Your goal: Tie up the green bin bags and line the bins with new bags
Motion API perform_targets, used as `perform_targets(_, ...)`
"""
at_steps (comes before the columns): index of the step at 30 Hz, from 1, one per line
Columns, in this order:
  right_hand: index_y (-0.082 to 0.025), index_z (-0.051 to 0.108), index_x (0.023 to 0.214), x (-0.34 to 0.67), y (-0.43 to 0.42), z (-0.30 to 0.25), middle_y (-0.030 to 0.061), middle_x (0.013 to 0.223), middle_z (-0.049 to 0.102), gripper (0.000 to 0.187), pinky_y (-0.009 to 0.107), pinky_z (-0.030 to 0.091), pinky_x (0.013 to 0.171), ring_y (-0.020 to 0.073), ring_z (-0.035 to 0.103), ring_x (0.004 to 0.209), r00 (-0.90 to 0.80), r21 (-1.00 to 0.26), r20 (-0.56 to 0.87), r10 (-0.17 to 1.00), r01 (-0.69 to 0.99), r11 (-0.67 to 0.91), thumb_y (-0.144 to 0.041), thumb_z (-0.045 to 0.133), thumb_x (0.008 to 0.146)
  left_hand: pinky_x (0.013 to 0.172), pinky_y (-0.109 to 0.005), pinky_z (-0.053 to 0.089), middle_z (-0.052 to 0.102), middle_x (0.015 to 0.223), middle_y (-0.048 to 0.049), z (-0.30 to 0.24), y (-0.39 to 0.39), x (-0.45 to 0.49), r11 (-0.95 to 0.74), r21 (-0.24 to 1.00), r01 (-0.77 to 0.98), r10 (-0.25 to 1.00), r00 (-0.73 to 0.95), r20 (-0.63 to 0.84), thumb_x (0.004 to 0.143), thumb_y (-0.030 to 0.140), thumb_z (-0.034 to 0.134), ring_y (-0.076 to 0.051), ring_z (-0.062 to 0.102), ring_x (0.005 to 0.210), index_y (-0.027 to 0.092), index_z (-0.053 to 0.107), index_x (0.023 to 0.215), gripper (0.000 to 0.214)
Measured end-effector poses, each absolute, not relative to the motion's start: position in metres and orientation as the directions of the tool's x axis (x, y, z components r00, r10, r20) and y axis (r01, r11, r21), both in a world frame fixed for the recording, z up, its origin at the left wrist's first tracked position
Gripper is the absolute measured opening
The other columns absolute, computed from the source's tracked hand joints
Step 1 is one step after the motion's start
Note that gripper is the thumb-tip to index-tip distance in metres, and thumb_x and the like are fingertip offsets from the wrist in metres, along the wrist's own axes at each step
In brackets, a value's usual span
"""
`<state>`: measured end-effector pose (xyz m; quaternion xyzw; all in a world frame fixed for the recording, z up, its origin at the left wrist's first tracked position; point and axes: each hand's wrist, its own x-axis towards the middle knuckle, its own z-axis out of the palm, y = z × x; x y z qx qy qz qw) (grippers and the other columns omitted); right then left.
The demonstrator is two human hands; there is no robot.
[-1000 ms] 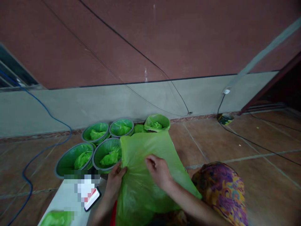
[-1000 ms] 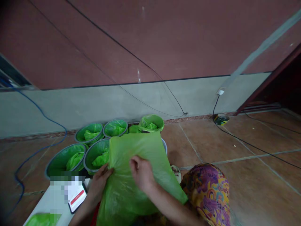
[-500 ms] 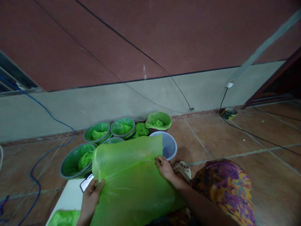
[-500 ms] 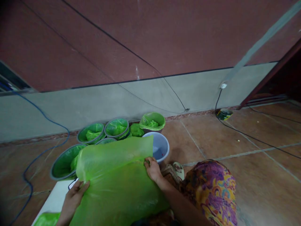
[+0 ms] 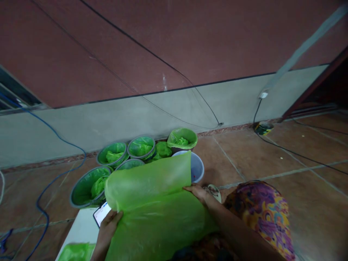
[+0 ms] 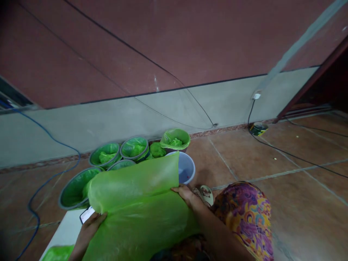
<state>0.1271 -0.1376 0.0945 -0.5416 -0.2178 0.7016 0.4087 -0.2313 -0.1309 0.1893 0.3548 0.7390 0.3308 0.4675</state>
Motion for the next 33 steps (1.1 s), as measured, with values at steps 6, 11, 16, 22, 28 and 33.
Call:
perform_targets(6,-0.019,0.067,0.09,0.177,-0.141,0.136,0.0051,0.081,0.076,0.03,0.036,0.056,0.076,0.021,0.07,0.07,0.075,-0.768,-0.499,0.863,-0.5,-0.4,-0.026,0.076,0.062,0.063,-0.032,0.055,0.07,0.069,-0.0023,0.203,-0.125,-0.222,0.505,0.86,0.069,0.815,-0.366,-0.45,0.053,0.03,0.079,-0.024,0.069,0.069,0.019,0.066,0.078,0.03)
perform_targets(11,-0.024,0.059,0.123,0.224,-0.162,0.211,0.0051,0.113,0.072,0.057,0.031,0.054,0.082,0.0182,0.07,0.089,0.158,-0.876,-0.257,0.954,-0.455,-0.161,-0.032,0.078,0.069,0.075,-0.033,0.058,0.074,0.085,-0.0021,0.233,-0.111,-0.194,0.365,0.91,-0.199,0.871,-0.272,-0.409,0.056,0.023,0.078,-0.024,0.071,0.085,0.022,0.068,0.099,0.044)
perform_targets(16,-0.03,0.043,0.144,0.257,-0.192,0.28,0.0058,0.112,0.073,0.075,0.031,0.055,0.082,0.0195,0.071,0.091,0.422,-0.972,-0.042,0.906,-0.227,0.061,-0.036,0.075,0.076,0.085,-0.036,0.058,0.075,0.097,-0.0023,0.277,-0.082,-0.147,0.197,0.934,-0.297,0.962,-0.125,-0.242,0.055,0.026,0.081,-0.028,0.07,0.097,0.028,0.06,0.128,0.077)
perform_targets(22,-0.037,0.056,0.132,0.294,-0.246,0.314,0.0033,0.109,0.074,0.061,0.033,0.057,0.078,0.0204,0.072,0.086,0.671,-0.964,0.04,0.741,-0.169,0.206,-0.032,0.073,0.074,0.092,-0.035,0.055,0.073,0.112,-0.0001,0.3,-0.047,-0.069,0.063,0.932,-0.358,0.997,-0.013,-0.073,0.064,0.022,0.071,-0.025,0.066,0.107,0.035,0.049,0.14,0.08)
perform_targets(28,-0.027,0.075,0.087,0.324,-0.303,0.312,0.0041,0.083,0.076,0.015,0.027,0.056,0.062,0.0163,0.069,0.066,0.759,-0.963,0.014,0.651,-0.165,0.213,-0.029,0.073,0.072,0.09,-0.035,0.055,0.074,0.107,-0.0028,0.293,-0.03,-0.002,0.152,0.908,-0.39,0.986,0.126,-0.111,0.063,0.022,0.071,-0.027,0.065,0.107,0.023,0.07,0.114,0.051)
perform_targets(33,-0.026,0.074,0.107,0.333,-0.32,0.315,0.0094,0.101,0.075,0.04,0.031,0.057,0.072,0.0212,0.071,0.082,0.719,-0.989,-0.001,0.695,-0.102,0.105,-0.035,0.079,0.068,0.087,-0.035,0.053,0.076,0.099,-0.008,0.287,-0.028,0.006,0.154,0.941,-0.3,0.955,0.291,-0.064,0.056,0.028,0.078,-0.028,0.067,0.1,0.015,0.076,0.096,0.042)
